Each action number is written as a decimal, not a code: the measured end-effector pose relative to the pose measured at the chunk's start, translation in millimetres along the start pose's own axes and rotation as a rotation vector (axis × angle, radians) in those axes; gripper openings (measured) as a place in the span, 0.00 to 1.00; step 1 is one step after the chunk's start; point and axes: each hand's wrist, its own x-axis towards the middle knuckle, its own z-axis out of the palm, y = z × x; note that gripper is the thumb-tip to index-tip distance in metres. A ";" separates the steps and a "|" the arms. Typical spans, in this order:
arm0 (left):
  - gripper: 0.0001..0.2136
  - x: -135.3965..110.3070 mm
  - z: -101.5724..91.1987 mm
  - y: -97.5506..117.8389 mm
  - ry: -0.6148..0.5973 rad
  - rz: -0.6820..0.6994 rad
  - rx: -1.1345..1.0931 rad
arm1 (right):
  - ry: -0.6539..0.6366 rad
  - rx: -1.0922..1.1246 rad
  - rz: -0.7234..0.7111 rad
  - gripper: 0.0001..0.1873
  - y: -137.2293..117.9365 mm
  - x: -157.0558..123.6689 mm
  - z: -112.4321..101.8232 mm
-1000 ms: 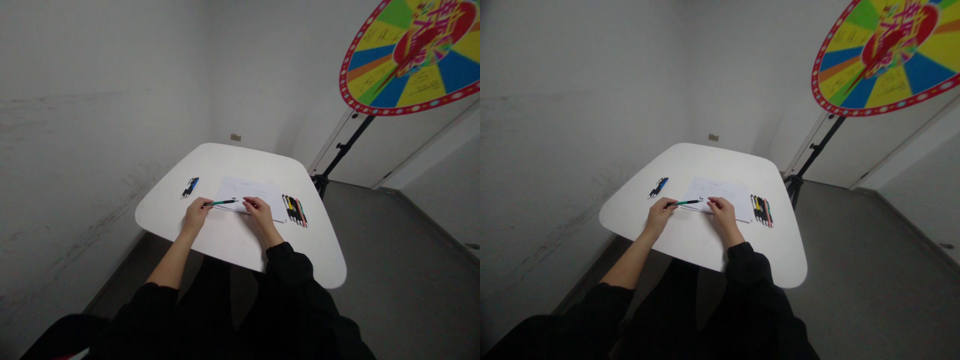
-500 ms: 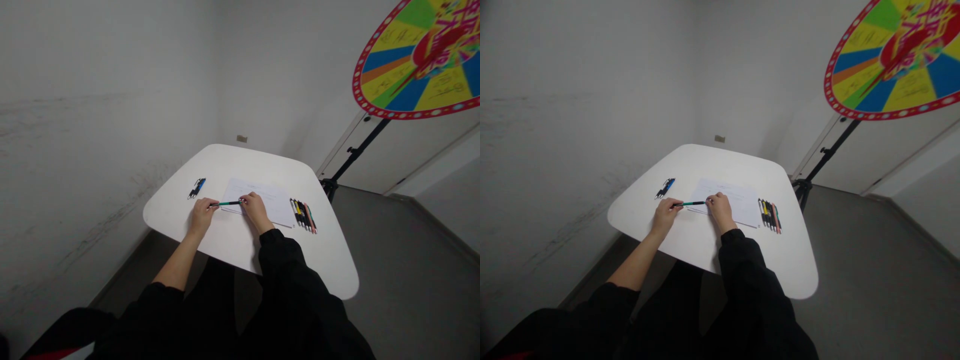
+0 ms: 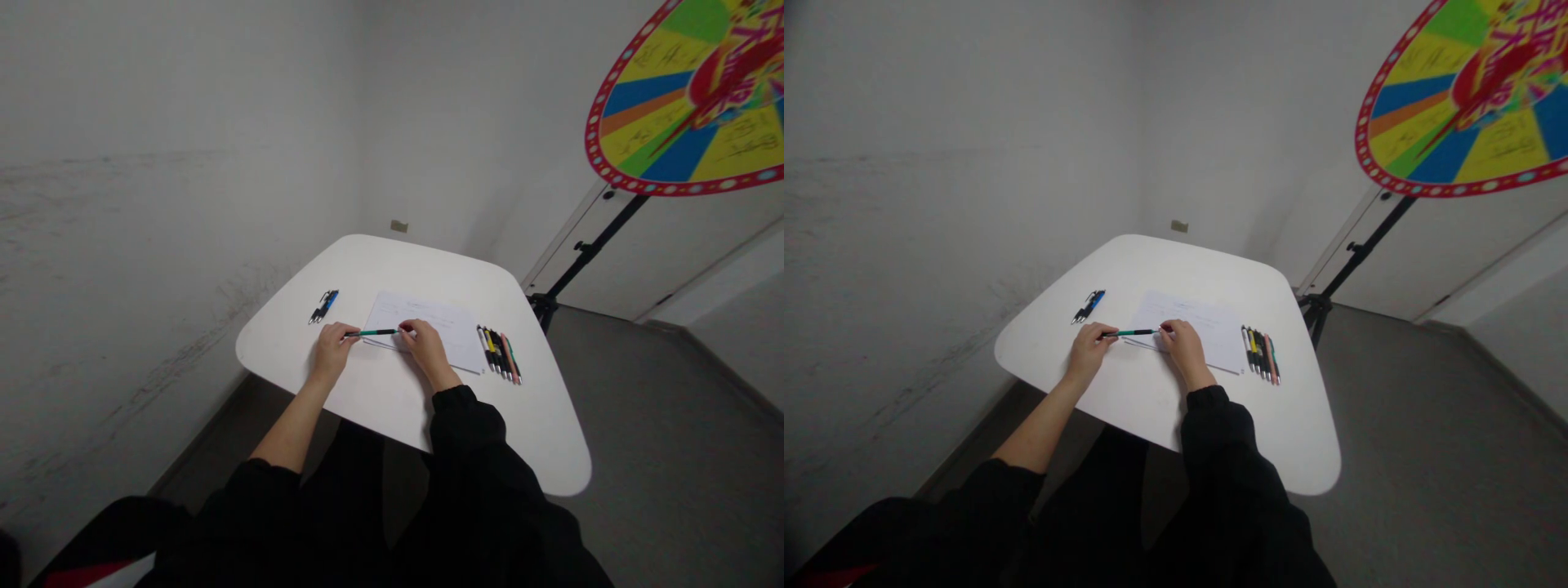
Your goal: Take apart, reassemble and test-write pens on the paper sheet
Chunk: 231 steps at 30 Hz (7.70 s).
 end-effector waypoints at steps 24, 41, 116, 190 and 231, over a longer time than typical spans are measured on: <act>0.07 -2.0 0.0 4.8 -0.080 0.060 0.029 | 0.090 0.439 0.071 0.13 -8.5 -34.2 -19.3; 0.06 -3.4 -1.8 10.1 -0.121 0.089 0.023 | 0.027 0.473 0.129 0.13 -11.4 -37.2 -15.1; 0.05 -2.2 -4.4 13.1 -0.183 0.127 0.016 | -0.076 0.116 0.015 0.19 -15.3 -42.7 -15.7; 0.19 -8.8 4.5 9.3 -0.119 0.022 -0.154 | 0.420 0.774 0.205 0.48 -24.6 -48.9 -32.1; 0.13 -8.6 4.7 6.6 -0.164 0.067 -0.127 | 0.632 0.901 0.231 0.46 -23.5 -46.9 -44.0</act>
